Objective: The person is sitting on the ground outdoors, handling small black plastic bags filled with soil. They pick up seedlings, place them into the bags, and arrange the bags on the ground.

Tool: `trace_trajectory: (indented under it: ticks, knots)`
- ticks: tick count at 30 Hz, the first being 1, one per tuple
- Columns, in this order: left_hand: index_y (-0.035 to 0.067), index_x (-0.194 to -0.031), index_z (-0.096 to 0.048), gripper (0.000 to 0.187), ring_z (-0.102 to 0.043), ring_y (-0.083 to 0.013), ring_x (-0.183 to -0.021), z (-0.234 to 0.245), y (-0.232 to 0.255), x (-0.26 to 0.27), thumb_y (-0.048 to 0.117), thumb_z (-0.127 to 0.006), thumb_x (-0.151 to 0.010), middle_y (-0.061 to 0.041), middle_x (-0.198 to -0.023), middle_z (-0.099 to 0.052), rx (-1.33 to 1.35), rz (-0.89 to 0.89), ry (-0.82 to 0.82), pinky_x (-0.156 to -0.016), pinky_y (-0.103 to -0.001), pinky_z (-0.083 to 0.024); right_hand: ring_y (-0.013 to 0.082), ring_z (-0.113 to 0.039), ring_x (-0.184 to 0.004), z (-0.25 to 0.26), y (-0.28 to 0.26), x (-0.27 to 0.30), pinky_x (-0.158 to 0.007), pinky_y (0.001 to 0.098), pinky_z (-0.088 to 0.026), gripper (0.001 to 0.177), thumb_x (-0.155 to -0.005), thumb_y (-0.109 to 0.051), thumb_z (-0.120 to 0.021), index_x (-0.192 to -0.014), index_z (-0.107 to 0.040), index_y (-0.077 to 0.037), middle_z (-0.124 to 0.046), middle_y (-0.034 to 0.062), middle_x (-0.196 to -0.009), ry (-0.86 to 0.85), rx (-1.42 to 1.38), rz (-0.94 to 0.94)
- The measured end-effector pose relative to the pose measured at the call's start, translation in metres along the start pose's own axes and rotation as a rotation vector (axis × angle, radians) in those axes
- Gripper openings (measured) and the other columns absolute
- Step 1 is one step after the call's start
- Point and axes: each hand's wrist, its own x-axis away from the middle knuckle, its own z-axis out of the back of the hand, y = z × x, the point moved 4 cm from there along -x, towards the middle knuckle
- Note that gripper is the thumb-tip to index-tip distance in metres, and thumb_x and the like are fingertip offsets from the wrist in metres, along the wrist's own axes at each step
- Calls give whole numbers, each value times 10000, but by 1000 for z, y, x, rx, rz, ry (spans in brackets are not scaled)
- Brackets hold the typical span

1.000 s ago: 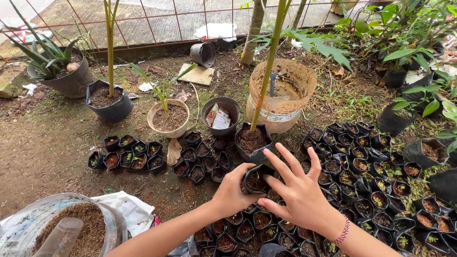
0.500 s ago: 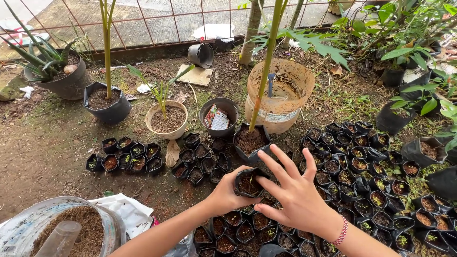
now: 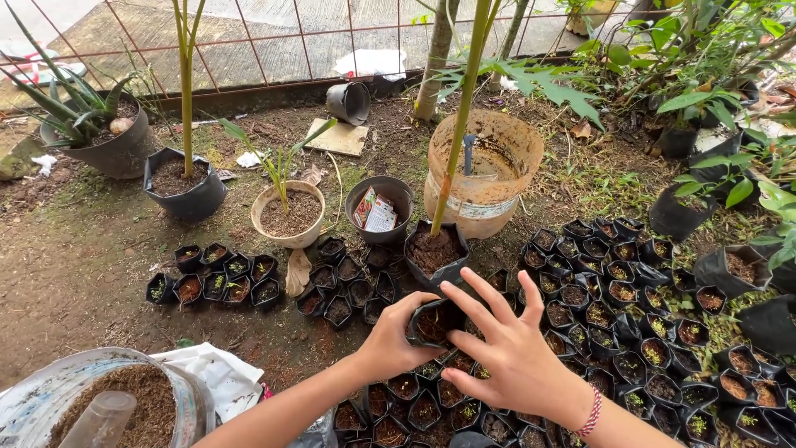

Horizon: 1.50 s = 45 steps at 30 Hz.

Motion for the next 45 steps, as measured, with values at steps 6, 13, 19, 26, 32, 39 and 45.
trace_trajectory:
  ticks: [6, 13, 19, 26, 32, 39, 45]
  knots:
    - [33, -1245, -614, 693, -723, -240, -996, -3, 1, 1, -42, -815, -585, -108, -1148, -729, 13, -41, -34, -884, -356, -589, 359, -251, -1497, -4, -1, 0, -1113, 721, 66, 279, -819, -423, -717, -861, -767, -152, -433, 158, -1553, -47, -43, 6]
    - [29, -1232, -634, 648, -727, -214, -920, -3, -3, 2, -10, -810, -610, -113, -1085, -766, 79, 30, -17, -823, -334, -582, 351, -284, -1490, -4, -1, 1, -1125, 719, 38, 298, -803, -414, -722, -888, -763, -131, -454, 154, -1539, -41, -46, 6]
    - [55, -1201, -646, 571, -708, -157, -863, 0, -10, 4, 24, -843, -665, -73, -1038, -770, 132, 65, 2, -780, -295, -572, 346, -267, -1502, -2, 4, -3, -1142, 697, 61, 381, -841, -485, -671, -990, -741, -141, -430, 145, -1559, -36, -108, -25]
    - [52, -1239, -620, 589, -686, -144, -921, -3, -20, 8, 12, -838, -694, -61, -1052, -744, 327, 155, -63, -849, -297, -553, 346, -219, -1530, -5, 9, -3, -1137, 704, 67, 411, -833, -493, -670, -1084, -707, -169, -393, 142, -1591, -17, -39, -59]
    - [80, -1254, -602, 603, -679, -151, -957, -4, -38, 13, 6, -832, -701, -46, -1070, -721, 471, 257, -89, -885, -313, -551, 305, -273, -1522, -9, 16, -3, -1157, 639, 47, 421, -870, -445, -654, -1186, -693, -169, -409, 129, -1591, -27, -167, -136]
    - [79, -1278, -531, 646, -690, -161, -936, 7, -70, 34, 96, -870, -729, -47, -1050, -714, 280, 268, 229, -887, -324, -555, 139, -499, -1386, -73, 57, 9, -1171, 491, -131, 124, -852, -243, -706, -798, -750, -140, -651, -54, -1397, 23, -435, -502]
    - [84, -1383, -478, 748, -751, -176, -956, 28, -144, 82, 131, -871, -749, -86, -1145, -742, 94, 402, 594, -799, -293, -613, 86, -607, -1212, -143, 69, 4, -1120, 418, -217, 180, -835, -324, -716, -817, -791, -161, -705, -94, -1349, -145, -527, -603]
